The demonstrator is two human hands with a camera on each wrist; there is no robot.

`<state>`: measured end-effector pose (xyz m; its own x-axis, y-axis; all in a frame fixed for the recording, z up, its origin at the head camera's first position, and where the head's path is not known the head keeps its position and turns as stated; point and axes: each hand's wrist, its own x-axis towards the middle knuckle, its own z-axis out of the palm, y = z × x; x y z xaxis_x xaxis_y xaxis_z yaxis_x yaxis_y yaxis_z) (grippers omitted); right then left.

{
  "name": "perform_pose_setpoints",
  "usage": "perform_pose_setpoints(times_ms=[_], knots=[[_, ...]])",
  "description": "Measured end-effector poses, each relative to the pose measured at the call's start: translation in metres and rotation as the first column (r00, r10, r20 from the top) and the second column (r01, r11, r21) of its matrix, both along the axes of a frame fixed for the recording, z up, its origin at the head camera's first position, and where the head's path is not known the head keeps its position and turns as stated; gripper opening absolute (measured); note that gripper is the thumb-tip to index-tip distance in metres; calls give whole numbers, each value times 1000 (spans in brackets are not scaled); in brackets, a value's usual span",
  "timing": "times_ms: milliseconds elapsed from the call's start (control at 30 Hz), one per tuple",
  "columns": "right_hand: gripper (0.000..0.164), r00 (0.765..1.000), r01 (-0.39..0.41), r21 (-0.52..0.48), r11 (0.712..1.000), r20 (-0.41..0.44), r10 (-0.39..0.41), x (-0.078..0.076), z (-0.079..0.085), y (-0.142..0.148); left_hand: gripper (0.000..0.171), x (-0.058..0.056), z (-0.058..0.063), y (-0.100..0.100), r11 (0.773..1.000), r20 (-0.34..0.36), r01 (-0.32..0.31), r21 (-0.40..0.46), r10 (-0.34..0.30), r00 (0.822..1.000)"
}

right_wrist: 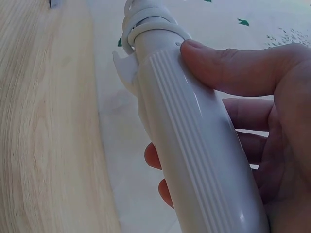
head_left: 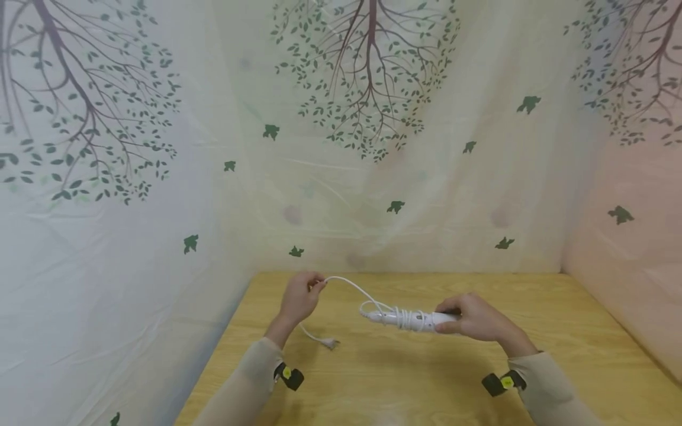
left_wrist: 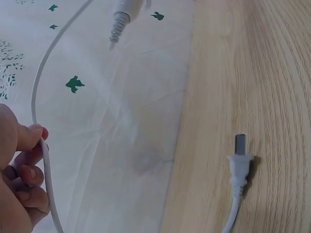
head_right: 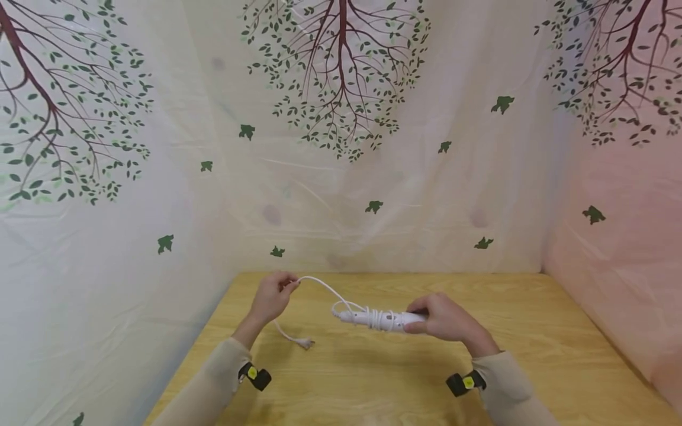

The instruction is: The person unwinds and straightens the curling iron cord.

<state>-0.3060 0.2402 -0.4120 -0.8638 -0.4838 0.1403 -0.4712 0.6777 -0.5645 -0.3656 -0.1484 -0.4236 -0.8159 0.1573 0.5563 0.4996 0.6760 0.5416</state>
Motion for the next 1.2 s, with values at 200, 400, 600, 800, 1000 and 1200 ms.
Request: perform_pose_setpoints(times_ms=[200,400,600,800,1000,1200], knots=[[35,999,33,-2,999,14,-33,1,-5,4,5,2,0,-1,996,34,66,58,-68,997],[34,997,64,11,998,42,-65,0,-5,7,6,5,4,-8,985,63,150,87,-156,986],[37,985,168,17,986,46,-168,0,-5,11,6,7,5,-13,978,102,185,100,-195,975],[39,968,250,20,968,-28,-249,-2,-7,15,5,11,3,-16,959,123,275,65,-282,952],[47,961,275,-11,961,-34,-275,-2,-6,19,8,11,-5,-21,920,153,391,-26,-382,911],[50,953,294,-23,955,-62,-295,-6,-3,22,9,10,-11,-22,903,226,425,-68,-401,888]])
